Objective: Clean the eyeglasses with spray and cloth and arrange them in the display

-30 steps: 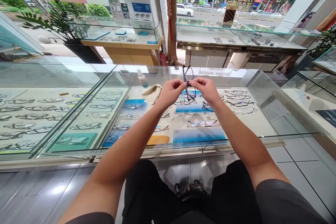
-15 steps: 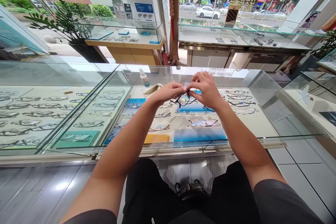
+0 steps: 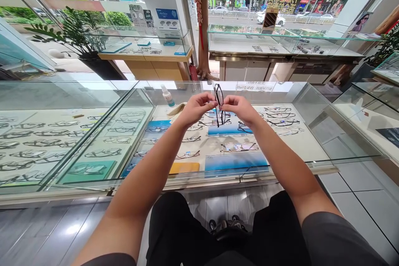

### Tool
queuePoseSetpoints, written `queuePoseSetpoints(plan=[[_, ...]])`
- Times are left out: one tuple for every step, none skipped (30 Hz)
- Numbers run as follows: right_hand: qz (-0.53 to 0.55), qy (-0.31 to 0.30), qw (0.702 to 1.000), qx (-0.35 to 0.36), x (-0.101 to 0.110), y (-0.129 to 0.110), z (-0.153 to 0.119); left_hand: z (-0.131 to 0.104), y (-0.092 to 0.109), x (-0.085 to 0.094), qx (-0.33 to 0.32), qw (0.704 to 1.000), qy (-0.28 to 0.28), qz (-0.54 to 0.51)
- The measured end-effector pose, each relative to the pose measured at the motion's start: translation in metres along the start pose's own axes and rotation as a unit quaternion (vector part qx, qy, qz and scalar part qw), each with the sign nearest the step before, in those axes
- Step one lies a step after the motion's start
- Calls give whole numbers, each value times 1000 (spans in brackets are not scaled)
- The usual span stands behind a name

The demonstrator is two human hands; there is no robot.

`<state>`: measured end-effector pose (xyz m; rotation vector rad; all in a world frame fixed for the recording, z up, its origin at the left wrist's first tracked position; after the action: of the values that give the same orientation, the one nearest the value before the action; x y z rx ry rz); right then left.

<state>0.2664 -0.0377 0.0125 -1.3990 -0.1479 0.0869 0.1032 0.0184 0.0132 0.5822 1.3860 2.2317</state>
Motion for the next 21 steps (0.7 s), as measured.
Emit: queuePoseSetpoints(plan=[[4, -3, 1000, -5, 2, 1, 1, 0, 0, 1, 0, 1000, 2, 3], [4, -7, 1000, -10, 4, 2, 1, 0, -1, 1, 0, 1000, 3, 4], [1, -10, 1000, -15, 7, 4, 2, 1, -1, 2, 1, 1000, 2, 3], [-6, -13, 1000, -21, 10, 5, 3, 1, -2, 2, 3, 1000, 1, 1], [-13, -17, 999, -28, 12, 6, 4, 1, -2, 3, 5, 1000, 0, 2], [-21, -23, 999, -33, 15, 7, 4, 2, -3, 5, 6, 1000, -2, 7], [-26, -28, 999, -38, 17, 7, 5, 2, -3, 7, 6, 1000, -4, 15], [-28, -33, 998, -42, 18, 7, 5, 2, -4, 9, 5, 1000, -5, 27], [-28, -41, 998, -46, 19, 6, 4, 3, -4, 12, 2, 999, -4, 43], [-29, -49, 997, -50, 20, 5, 4, 3, -5, 15, -1, 998, -1, 62], [-31, -58, 996, -55, 20, 5, 4, 3, -5, 18, -4, 996, 6, 85], [-35, -66, 995, -59, 20, 4, 3, 3, -5, 22, -7, 994, 17, 112], [-39, -74, 995, -62, 20, 3, 2, 3, -3, 25, -11, 989, 33, 146], [-39, -80, 994, -66, 20, 3, 2, 2, -1, 29, -16, 982, 53, 183], [-36, -84, 993, -70, 20, 2, 1, 1, 1, 32, -23, 972, 72, 220], [-28, -87, 993, -76, 20, 3, 1, 0, 4, 34, -30, 962, 90, 257], [-16, -89, 992, -84, 20, 4, 1, -1, 7, 35, -36, 951, 104, 289], [-3, -91, 992, -92, 19, 5, 0, -2, 10, 36, -41, 941, 112, 316], [11, -93, 991, -98, 19, 6, 0, -3, 12, 35, -47, 933, 115, 336], [24, -93, 990, -102, 19, 7, 0, -3, 13, 34, -54, 927, 115, 354], [38, -92, 990, -103, 19, 7, 1, -3, 14, 33, -63, 920, 118, 369]])
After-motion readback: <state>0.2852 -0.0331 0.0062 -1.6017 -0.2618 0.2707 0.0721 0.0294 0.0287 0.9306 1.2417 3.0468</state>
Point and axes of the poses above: each hand's wrist, its own z-axis towards the middle knuckle, its own x-axis out of the back of the hand, y = z × x, the point moved 6 cm from there along z, towards the middle knuckle, and after that the axes turned 1 degree about z, right-handed, at the moved point
